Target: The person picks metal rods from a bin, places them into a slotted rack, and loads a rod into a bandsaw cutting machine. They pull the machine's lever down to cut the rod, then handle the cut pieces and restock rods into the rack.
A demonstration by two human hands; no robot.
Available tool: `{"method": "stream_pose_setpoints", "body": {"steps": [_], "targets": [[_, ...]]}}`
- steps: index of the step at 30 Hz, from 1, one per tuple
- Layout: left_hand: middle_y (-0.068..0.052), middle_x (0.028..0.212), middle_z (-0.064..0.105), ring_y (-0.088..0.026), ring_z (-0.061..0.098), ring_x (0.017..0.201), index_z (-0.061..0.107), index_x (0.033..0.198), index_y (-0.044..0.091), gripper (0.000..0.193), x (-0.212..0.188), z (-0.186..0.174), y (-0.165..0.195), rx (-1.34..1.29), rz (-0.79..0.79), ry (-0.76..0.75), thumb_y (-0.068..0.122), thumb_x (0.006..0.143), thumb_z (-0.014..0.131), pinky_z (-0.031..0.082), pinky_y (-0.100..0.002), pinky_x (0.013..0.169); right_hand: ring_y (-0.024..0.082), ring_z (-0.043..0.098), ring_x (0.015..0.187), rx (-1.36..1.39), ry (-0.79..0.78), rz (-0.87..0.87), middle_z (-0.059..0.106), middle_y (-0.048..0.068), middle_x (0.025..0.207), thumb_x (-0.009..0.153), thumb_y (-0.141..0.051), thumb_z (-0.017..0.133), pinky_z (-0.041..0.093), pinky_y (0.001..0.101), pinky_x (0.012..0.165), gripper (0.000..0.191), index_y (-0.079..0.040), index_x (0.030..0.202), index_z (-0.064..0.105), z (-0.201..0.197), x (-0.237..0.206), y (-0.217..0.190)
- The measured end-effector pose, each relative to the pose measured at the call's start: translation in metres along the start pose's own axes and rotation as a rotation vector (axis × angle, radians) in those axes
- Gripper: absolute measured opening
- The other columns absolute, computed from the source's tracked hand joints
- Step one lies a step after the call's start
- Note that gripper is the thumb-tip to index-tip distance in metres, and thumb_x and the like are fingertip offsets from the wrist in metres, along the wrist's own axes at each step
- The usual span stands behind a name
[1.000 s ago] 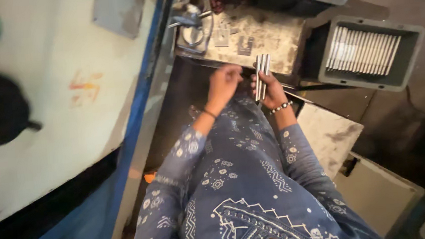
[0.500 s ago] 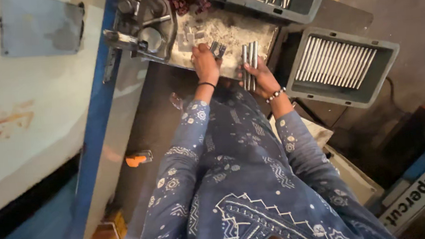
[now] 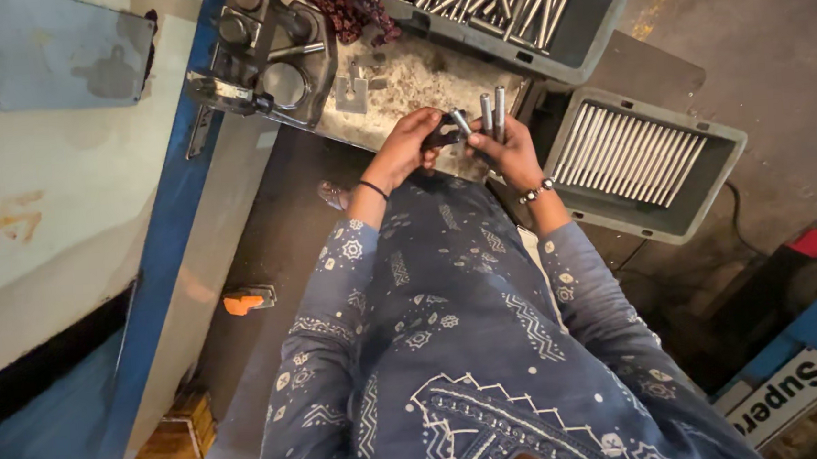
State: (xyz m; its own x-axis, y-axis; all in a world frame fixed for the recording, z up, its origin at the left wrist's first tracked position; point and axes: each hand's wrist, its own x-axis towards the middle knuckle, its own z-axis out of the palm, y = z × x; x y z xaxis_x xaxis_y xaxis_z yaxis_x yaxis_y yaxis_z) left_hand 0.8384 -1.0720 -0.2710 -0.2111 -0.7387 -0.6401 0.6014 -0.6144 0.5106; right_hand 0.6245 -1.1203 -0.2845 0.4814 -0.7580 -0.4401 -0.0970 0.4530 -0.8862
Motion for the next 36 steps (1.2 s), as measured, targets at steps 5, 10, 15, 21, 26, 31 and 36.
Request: {"method": "stream_pose_setpoints", "body": {"steps": [5,10,15,21,26,31,36], "targets": [[0.003,0.064,0.049,-0.005,0.04,0.046,0.064,0.117,0.009,0.026,0.006,0.011,-0.004,0.062,0.092,-0.02,0.032,0.108,0.056,0.033,-0.022,0.041,0.012,0.066,0.07,0.079,-0.037,0.057,0.07,0.005,0.084,0.095,-0.008,0.073,0.052,0.0258,0.061,0.021,0.0,0.112,0.064,-0.003,-0.008,-0.01],[-0.001,0.076,0.067,-0.004,0.042,0.045,0.068,0.118,0.007,0.025,0.009,0.017,-0.006,0.123,0.178,-0.091,0.022,0.107,0.052,0.032,-0.022,0.039,0.014,0.062,0.063,0.329,-0.022,0.104,0.065,0.007,0.078,0.095,-0.006,0.073,0.049,0.0263,0.056,0.017,-0.001,0.103,0.06,0.011,-0.022,-0.023],[-0.001,0.079,0.068,-0.003,0.042,0.047,0.067,0.118,0.005,0.024,0.007,0.026,-0.014,-0.011,0.115,-0.089,0.019,0.107,0.051,0.032,-0.02,0.042,0.014,0.062,0.067,0.317,0.044,0.123,0.061,0.003,0.083,0.095,-0.007,0.072,0.048,0.0251,0.056,0.017,-0.003,0.104,0.058,0.017,-0.033,-0.039],[0.003,0.075,0.06,-0.004,0.038,0.046,0.066,0.116,0.009,0.023,0.004,-0.001,0.0,-0.162,0.153,0.204,0.027,0.104,0.058,0.029,-0.021,0.041,0.009,0.047,0.059,0.336,0.04,0.059,0.053,0.0,0.073,0.105,-0.021,0.064,0.037,0.0229,0.052,0.02,-0.003,0.112,0.059,0.003,-0.047,-0.049],[0.003,0.067,0.048,-0.005,0.037,0.046,0.066,0.113,0.006,0.025,-0.006,-0.007,-0.002,-0.103,0.152,0.096,0.029,0.106,0.06,0.031,-0.023,0.041,0.016,0.05,0.064,-0.446,0.121,0.013,0.055,0.004,0.077,0.103,-0.024,0.07,0.042,0.034,0.057,0.029,-0.003,0.118,0.057,-0.006,-0.043,-0.055],[0.003,0.069,0.053,-0.005,0.037,0.046,0.067,0.116,0.006,0.029,0.001,0.019,-0.017,-0.148,0.125,0.074,0.031,0.103,0.059,0.03,-0.024,0.042,0.028,0.071,0.077,-0.778,0.178,-0.31,0.067,0.015,0.091,0.094,-0.018,0.073,0.053,0.0435,0.068,0.045,-0.001,0.131,0.054,0.01,-0.04,-0.049],[0.003,0.065,0.048,-0.007,0.04,0.048,0.065,0.117,0.008,0.028,0.004,0.025,-0.027,-0.26,0.065,0.114,0.031,0.103,0.063,0.03,-0.025,0.043,0.014,0.061,0.072,-0.264,0.233,-0.113,0.068,0.009,0.09,0.101,-0.021,0.071,0.049,0.0311,0.062,0.027,-0.002,0.117,0.059,0.024,-0.034,-0.033]]}}
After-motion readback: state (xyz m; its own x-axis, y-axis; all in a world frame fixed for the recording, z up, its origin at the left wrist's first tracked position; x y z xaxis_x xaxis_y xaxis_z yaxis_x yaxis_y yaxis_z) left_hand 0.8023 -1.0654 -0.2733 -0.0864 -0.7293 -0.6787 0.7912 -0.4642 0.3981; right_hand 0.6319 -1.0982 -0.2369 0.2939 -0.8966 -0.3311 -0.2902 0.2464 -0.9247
